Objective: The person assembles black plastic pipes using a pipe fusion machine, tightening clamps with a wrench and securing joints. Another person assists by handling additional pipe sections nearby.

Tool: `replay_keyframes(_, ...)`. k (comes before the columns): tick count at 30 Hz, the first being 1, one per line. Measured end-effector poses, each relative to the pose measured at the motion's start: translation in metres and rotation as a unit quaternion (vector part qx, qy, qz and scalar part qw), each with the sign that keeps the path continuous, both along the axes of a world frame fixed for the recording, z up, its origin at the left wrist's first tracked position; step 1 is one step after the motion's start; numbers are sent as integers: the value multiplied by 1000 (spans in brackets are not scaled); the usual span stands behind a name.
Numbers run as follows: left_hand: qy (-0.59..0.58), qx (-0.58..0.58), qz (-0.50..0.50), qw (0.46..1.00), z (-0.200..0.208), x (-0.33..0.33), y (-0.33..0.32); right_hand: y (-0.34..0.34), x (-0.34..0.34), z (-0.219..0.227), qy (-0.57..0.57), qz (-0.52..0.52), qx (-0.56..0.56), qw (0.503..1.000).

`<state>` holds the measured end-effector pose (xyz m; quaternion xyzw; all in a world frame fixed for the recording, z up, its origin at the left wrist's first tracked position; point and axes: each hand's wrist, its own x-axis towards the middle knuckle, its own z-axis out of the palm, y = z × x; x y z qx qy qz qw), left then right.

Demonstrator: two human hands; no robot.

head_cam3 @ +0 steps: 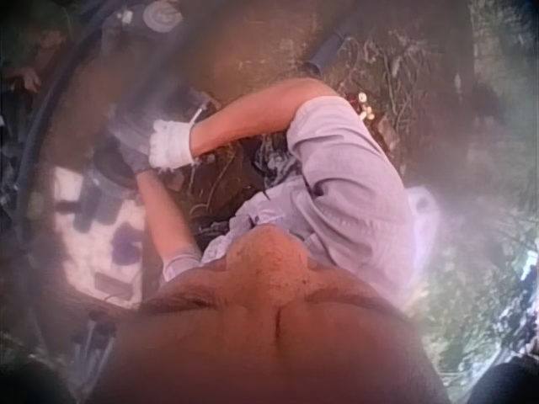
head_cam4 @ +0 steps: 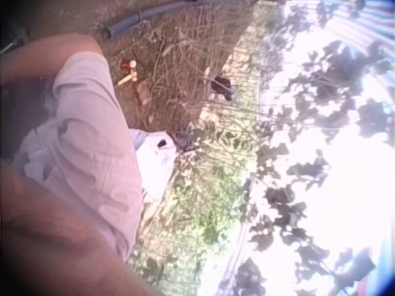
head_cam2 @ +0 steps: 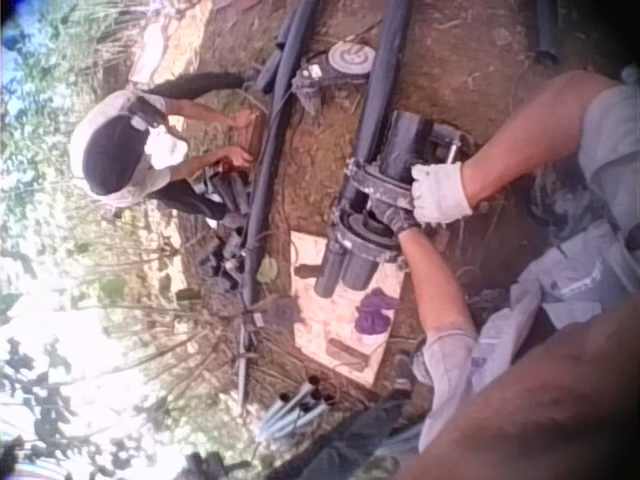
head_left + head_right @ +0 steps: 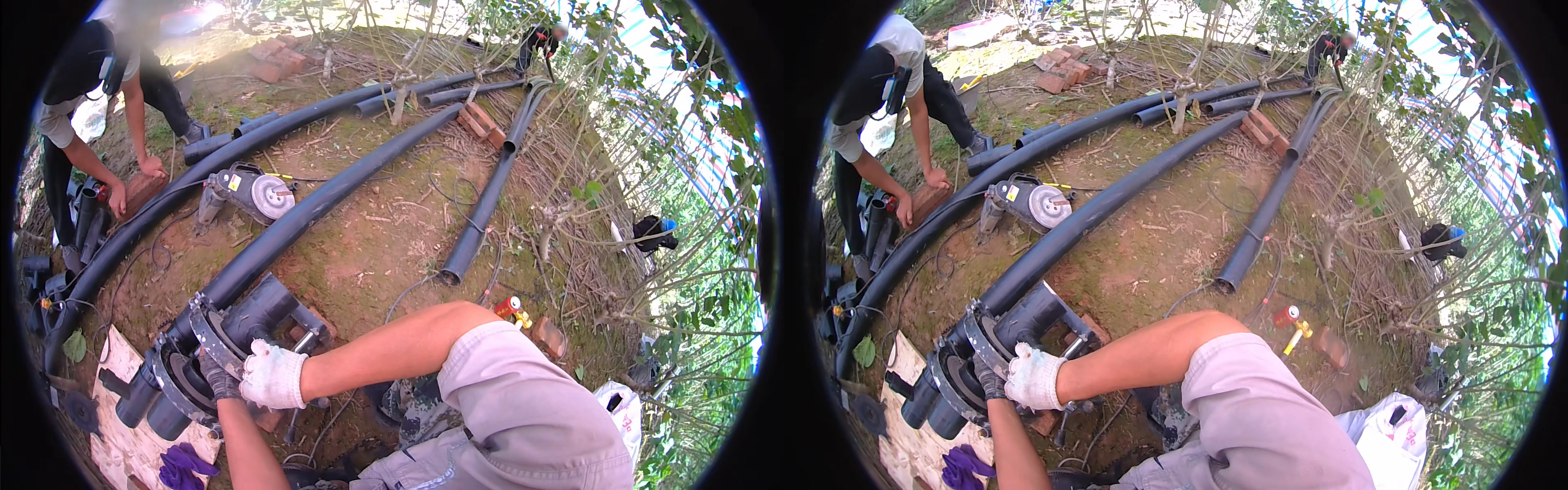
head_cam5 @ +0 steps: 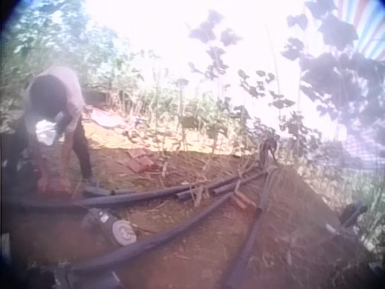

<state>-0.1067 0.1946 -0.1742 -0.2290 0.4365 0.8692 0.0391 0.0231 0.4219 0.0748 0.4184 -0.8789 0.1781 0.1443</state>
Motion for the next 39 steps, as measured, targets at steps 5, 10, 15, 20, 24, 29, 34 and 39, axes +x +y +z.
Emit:
replay_keyframes(5, 9, -129, -42, 991, 60, 18, 27, 11, -8, 5, -42, 51, 52, 996)
replay_keyframes(10, -23, -119, -41, 992, 90, 32, 38, 70, -27, 51, -60, 68, 70, 993)
replay_keyframes(15, -63, 90, -30, 993, 120, 37, 58, 158, -19, 43, -323, -143, 24, 935)
replay_keyframes(20, 60, -18, -125, 990, 18, 25, 1, 254, 53, -146, -369, -524, -318, 699)
replay_keyframes(24, 171, -535, -258, 786, 15, 40, -56, 259, 127, -221, -460, -633, -165, 600)
replay_keyframes(29, 134, -813, -322, 466, 84, 46, 17, 254, 112, -226, -427, -505, 66, 747)
replay_keyframes(34, 138, -791, -307, 511, 39, 28, -25, 244, 72, -221, -445, -392, 203, 779)
replay_keyframes(39, 131, -782, -331, 512, 114, 52, 34, 250, 82, -223, -404, -359, 272, 796)
